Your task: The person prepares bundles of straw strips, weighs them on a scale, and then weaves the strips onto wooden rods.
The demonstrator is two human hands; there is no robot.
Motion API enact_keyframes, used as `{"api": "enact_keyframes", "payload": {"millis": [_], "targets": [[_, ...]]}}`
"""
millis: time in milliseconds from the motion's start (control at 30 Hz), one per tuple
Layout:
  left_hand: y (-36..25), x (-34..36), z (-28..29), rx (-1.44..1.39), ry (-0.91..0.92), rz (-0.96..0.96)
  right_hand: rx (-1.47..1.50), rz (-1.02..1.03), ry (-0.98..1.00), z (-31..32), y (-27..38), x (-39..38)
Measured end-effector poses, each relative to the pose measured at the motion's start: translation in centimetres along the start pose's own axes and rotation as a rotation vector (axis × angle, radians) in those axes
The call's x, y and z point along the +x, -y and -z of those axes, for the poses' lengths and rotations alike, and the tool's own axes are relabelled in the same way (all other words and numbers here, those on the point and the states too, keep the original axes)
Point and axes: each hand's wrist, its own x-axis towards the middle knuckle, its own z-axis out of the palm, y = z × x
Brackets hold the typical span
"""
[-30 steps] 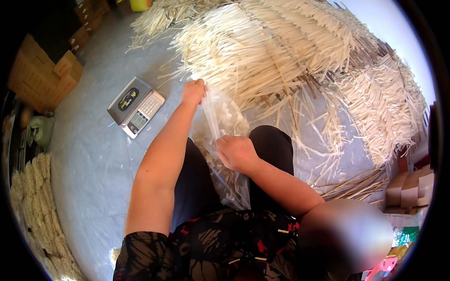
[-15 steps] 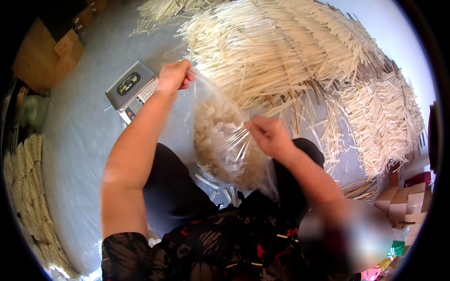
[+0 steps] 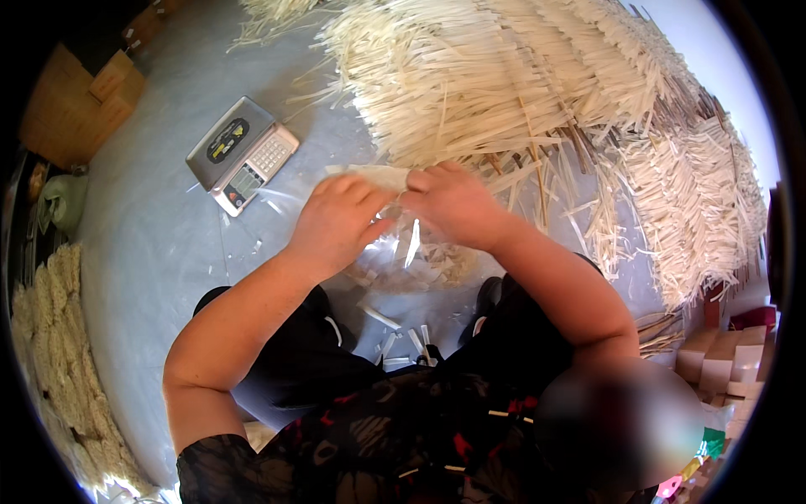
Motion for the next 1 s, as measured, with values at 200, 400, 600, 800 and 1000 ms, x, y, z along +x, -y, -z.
{"api": "enact_keyframes", "payload": {"millis": [200,400,600,800,1000], "targets": [[1.8,0.4,-1.2,-0.169,-0.084,0.017,-0.017,-0.066,0.065,-1.1,0.5,-0.8],[2.2,0.2,-1.2,-0.217,-0.05,0.063,-0.094,-0.067,0.057,0.3,-2.3,-6.5],[2.9,0.0,-1.4,-0.161,-0.059,0.077,-0.01,-0.207,0.111,2.3,-4.8,-11.9],[2.9,-0.1,-1.8,-0.066,-0.026,-0.001,0.043,-0.242,0.099,1.8,-5.8,-13.8],[10.3,-5.7,-1.8,0.242,0.071,0.02,0.068,-0.323,0.13,1.5,-6.9,-13.4]]}}
